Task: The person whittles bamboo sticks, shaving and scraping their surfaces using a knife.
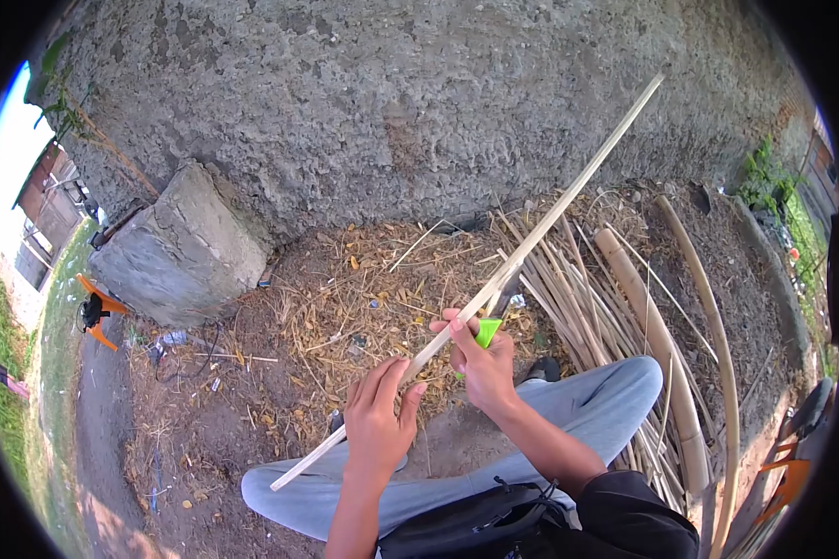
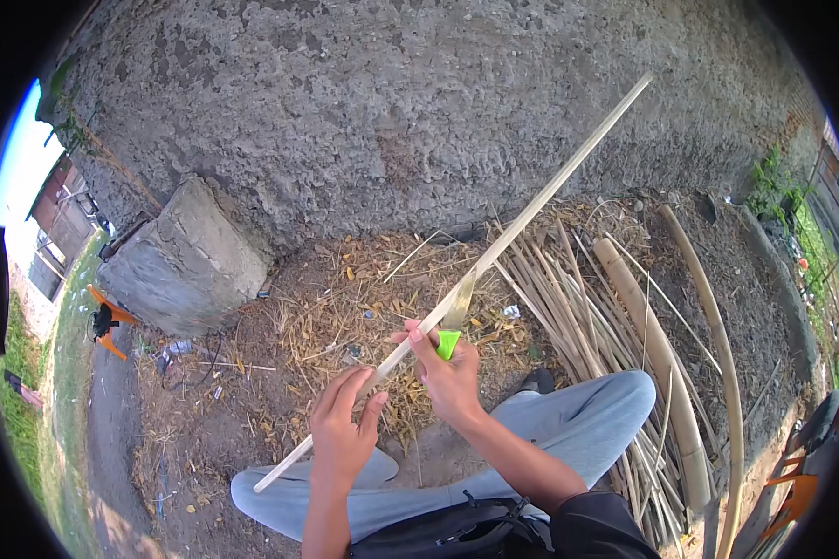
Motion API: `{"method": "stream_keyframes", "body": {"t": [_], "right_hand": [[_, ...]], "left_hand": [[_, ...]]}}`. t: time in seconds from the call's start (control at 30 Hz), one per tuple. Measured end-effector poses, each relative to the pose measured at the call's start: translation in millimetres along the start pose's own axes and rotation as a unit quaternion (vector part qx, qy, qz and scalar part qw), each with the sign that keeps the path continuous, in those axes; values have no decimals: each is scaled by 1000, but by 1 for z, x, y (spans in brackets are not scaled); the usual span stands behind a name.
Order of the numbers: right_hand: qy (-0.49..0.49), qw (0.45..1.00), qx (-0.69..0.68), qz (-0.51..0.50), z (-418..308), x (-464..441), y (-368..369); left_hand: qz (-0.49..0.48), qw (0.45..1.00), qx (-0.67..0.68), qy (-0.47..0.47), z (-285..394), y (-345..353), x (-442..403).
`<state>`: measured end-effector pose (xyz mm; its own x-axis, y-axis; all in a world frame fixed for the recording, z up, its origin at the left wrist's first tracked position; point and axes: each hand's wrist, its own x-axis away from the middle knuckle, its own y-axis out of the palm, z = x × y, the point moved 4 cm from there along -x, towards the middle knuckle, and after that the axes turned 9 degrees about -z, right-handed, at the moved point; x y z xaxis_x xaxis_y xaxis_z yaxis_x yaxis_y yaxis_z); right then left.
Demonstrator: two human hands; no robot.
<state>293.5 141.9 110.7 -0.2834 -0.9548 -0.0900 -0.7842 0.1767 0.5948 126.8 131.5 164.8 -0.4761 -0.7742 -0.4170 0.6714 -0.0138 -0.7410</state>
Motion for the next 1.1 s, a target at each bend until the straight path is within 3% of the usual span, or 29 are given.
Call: {"method": "stream_keyframes", "body": {"t": [0.23, 0.4, 0.73, 0.9, 1.1], "right_hand": [[-1, 1000, -12, -21, -3, 11, 7], [-12, 1000, -1, -18, -5, 17, 6], [6, 1000, 1, 18, 13, 28, -4], [17, 999, 2, 30, 18, 31, -6], [0, 1000, -10, 26, 19, 33, -6]], "left_hand": [[24, 999, 18, 14, -3, 3, -7], [107, 992, 36, 62, -5, 2, -7], [95, 984, -96, 118, 5, 8, -11], [37, 989, -132, 55, -3, 23, -11], [73, 984, -149, 68, -8, 32, -12]]}}
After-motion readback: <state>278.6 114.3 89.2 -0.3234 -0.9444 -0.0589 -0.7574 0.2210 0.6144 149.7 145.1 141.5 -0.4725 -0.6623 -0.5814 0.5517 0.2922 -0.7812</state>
